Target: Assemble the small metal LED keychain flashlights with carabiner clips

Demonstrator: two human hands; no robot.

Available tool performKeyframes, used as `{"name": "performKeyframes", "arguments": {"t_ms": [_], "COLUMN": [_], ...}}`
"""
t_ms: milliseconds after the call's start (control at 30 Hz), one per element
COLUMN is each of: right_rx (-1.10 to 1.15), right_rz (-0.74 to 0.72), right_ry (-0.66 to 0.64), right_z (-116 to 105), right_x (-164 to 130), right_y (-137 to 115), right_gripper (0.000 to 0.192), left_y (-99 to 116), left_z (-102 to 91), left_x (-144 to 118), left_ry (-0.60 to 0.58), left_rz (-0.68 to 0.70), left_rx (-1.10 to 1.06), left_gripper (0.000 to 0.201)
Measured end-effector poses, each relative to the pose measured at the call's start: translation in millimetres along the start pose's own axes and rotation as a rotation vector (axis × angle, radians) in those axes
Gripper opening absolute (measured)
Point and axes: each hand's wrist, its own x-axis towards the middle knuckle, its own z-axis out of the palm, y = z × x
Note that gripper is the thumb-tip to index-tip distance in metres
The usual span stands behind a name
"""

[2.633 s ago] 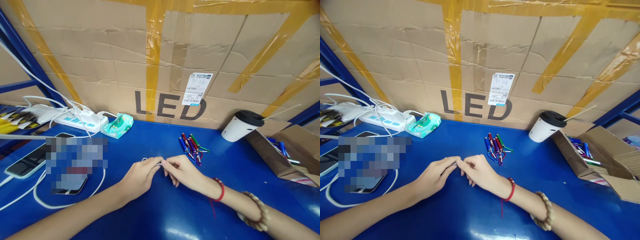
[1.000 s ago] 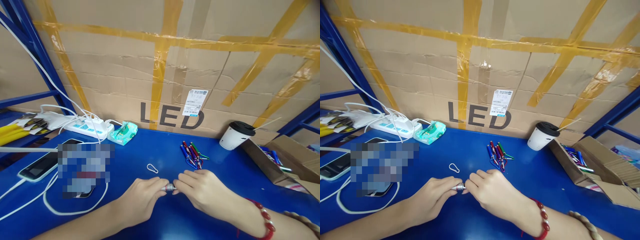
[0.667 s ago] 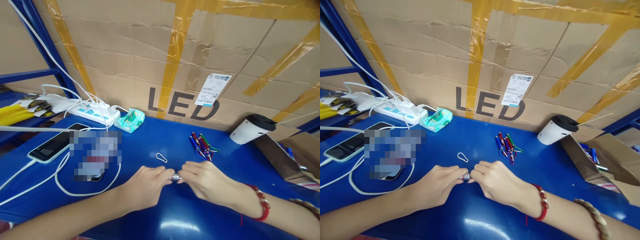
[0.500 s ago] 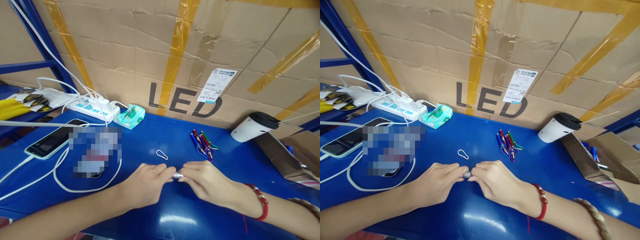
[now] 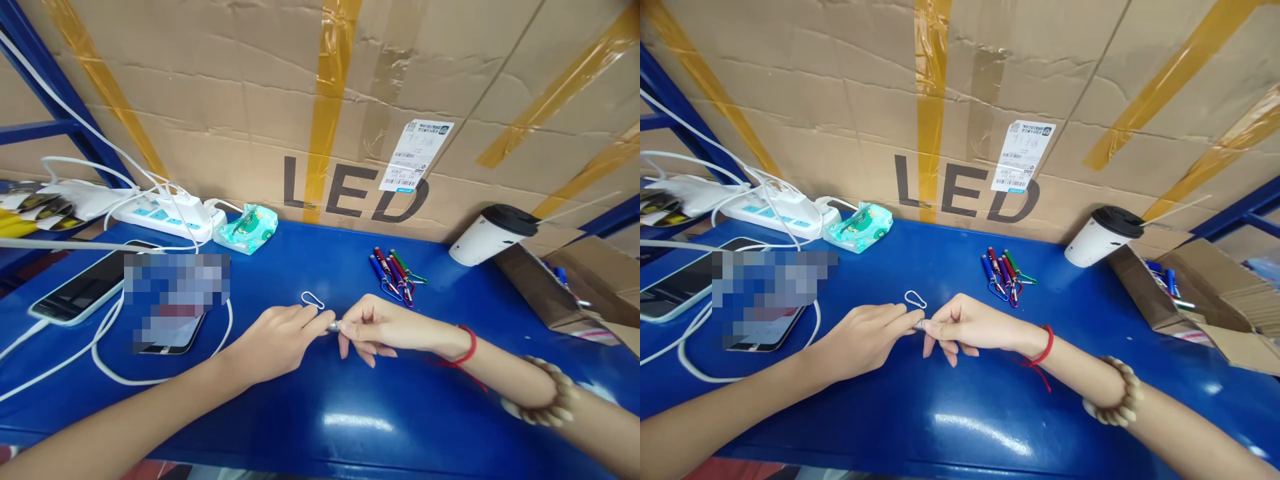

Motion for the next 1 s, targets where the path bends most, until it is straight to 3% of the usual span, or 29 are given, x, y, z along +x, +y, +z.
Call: {"name": "performKeyframes", "arguments": {"t_ms": [167,367,567,767,1000], "right_rx": [0.140,0.216,0.230,0.230,0.308], "right_rz": [-0.055,-0.077,-0.056,-0.021,0.054], "right_ry": [-0.072,-0.079,-0.101,-0.199,-0.187], "right_z": [-8,-4,-2,-7,-5], "right_x": [4,3,5,7,12], "right_y": [11,24,37,42,47], "right_gripper": [0.045,0.046,0.049,0.044,0.026], "left_y": [-1,2,4,11,21], "left_z": [3.1,4.6,7.6,7.8,7.1], "left_x": [2,3,3,0,-5], "left_ry": [0.056,-0.078,-0.226,-0.232,-0.113], "left_rz": [-0.002,-0.052,-0.044,-0.011,0.022], "left_rx": [-0.115,-0.307,-0.341,-0.272,-0.155], "left_gripper": [0.020,0.023,0.020,0.015,0.012]}}
